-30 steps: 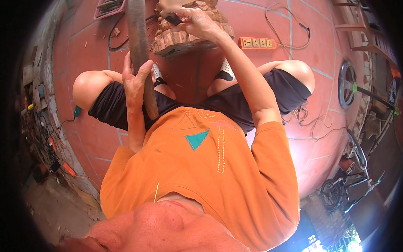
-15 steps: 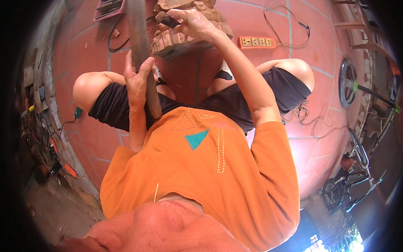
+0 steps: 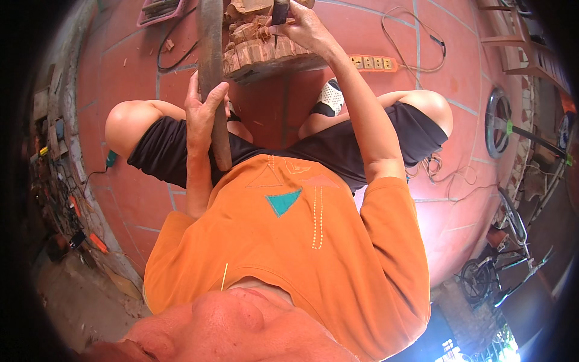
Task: The person sits on the floor and carves a piece of wood using a chisel and a wooden mallet. They repeatedly strike the chisel to shape the wood, occasionally adjusting the chisel's position.
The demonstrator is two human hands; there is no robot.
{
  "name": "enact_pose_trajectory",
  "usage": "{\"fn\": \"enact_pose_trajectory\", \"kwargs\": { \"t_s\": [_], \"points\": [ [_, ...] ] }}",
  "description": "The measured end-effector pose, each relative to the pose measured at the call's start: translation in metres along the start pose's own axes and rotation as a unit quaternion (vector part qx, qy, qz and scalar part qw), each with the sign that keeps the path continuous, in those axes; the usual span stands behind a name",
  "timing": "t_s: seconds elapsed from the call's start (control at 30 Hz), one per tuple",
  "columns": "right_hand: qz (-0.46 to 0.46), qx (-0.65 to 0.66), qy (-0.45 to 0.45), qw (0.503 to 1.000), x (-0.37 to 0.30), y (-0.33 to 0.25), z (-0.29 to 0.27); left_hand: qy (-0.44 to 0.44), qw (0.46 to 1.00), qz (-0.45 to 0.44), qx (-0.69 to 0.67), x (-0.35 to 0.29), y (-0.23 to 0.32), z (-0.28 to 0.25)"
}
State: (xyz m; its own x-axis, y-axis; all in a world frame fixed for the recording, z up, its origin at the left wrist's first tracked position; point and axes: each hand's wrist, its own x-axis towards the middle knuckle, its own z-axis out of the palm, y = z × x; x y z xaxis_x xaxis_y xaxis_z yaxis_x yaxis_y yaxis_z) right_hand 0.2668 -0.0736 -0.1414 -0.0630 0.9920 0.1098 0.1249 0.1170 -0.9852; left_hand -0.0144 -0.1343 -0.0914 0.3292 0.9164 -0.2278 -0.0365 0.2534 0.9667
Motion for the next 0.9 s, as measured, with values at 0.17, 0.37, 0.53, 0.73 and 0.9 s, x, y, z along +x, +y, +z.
{"fn": "enact_pose_trajectory", "kwargs": {
  "t_s": [0.17,0.37,0.53,0.73,0.9],
  "points": [
    [-0.019,0.003,-0.008,1.0,-0.001,-0.006,0.007,0.01,1.0,0.005,0.014,-0.002,-0.003,-0.004],
    [-0.025,-0.135,-0.022,0.99,-0.007,0.001,0.017,-0.004,1.0,0.01,0.011,-0.006,0.001,-0.002],
    [-0.005,-0.144,-0.033,0.989,-0.01,-0.001,0.019,0.002,1.0,0.0,-0.009,-0.007,0.001,-0.002],
    [0.024,-0.153,-0.029,0.987,-0.011,-0.01,0.021,0.011,0.999,0.023,-0.025,-0.01,0.003,-0.001],
    [-0.063,-0.214,-0.043,0.974,-0.004,0.008,0.021,0.008,0.998,0.052,-0.028,-0.01,0.006,0.008]
  ]
}}
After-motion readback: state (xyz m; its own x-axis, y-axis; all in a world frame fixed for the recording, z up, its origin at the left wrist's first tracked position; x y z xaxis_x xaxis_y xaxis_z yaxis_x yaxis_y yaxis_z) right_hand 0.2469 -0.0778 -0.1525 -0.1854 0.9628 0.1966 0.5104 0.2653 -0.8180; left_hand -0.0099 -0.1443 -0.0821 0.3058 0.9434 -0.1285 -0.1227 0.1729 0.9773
